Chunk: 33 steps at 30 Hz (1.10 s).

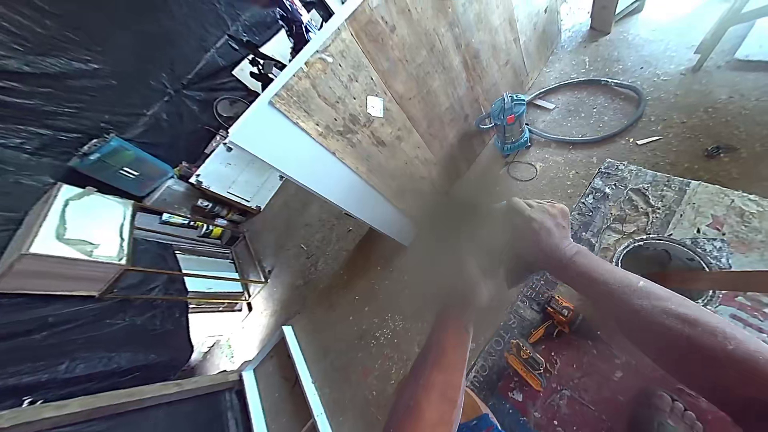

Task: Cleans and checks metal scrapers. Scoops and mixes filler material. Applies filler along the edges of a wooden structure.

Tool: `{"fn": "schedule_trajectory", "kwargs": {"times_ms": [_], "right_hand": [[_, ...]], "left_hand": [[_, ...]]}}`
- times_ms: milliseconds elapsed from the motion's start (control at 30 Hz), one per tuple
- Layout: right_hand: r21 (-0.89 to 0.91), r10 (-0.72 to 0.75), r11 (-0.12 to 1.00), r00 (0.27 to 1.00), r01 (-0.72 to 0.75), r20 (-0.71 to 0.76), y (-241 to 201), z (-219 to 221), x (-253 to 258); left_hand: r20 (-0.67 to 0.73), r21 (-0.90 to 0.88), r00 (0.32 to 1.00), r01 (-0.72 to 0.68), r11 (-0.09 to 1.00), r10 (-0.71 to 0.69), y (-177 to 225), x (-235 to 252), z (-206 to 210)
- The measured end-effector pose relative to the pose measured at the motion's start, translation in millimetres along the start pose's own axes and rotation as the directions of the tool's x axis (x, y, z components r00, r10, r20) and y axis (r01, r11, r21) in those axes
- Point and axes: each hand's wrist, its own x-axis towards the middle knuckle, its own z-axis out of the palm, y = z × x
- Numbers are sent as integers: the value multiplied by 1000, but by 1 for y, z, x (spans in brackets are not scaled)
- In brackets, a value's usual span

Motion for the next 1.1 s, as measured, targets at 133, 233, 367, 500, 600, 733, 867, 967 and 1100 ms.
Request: {"fn": "schedule_trajectory", "kwargs": {"times_ms": [133, 233, 367, 500, 600, 733, 867, 967, 1100], "right_hand": [[92, -72, 993, 996, 78, -60, -22, 0, -6], [69, -3, 998, 1000, 2, 14, -8, 3, -4], [76, -77, 994, 996, 80, -37, -12, 10, -11], [65, -97, 993, 993, 102, -70, -10, 10, -13], [92, -132, 986, 989, 138, -74, -15, 13, -16], [87, -103, 990, 990, 111, -95, -19, 10, -12], [112, 32, 993, 999, -35, 34, -19, 1, -5], [-38, 346, 937, 913, -346, 215, 16, -4, 20], [87, 260, 956, 947, -280, 186, -21, -10, 16]], "left_hand": [[-22, -27, 999, 44, 999, -45, -2, 0, -4], [-18, -58, 1000, -21, 998, 20, 3, 1, -1], [-34, -7, 998, -45, 999, 45, 1, 0, -6], [-72, 10, 997, -5, 1000, 5, 0, 1, -3], [-62, 4, 998, 0, 1000, 0, 1, 0, -7], [-23, -12, 1000, 15, 1000, -15, 2, 4, -8], [0, -51, 999, 48, 998, -49, 5, 1, -8], [29, 20, 999, 14, 1000, -14, -5, -1, -5], [-39, 121, 996, 79, 990, -75, -10, -4, -5]]}}
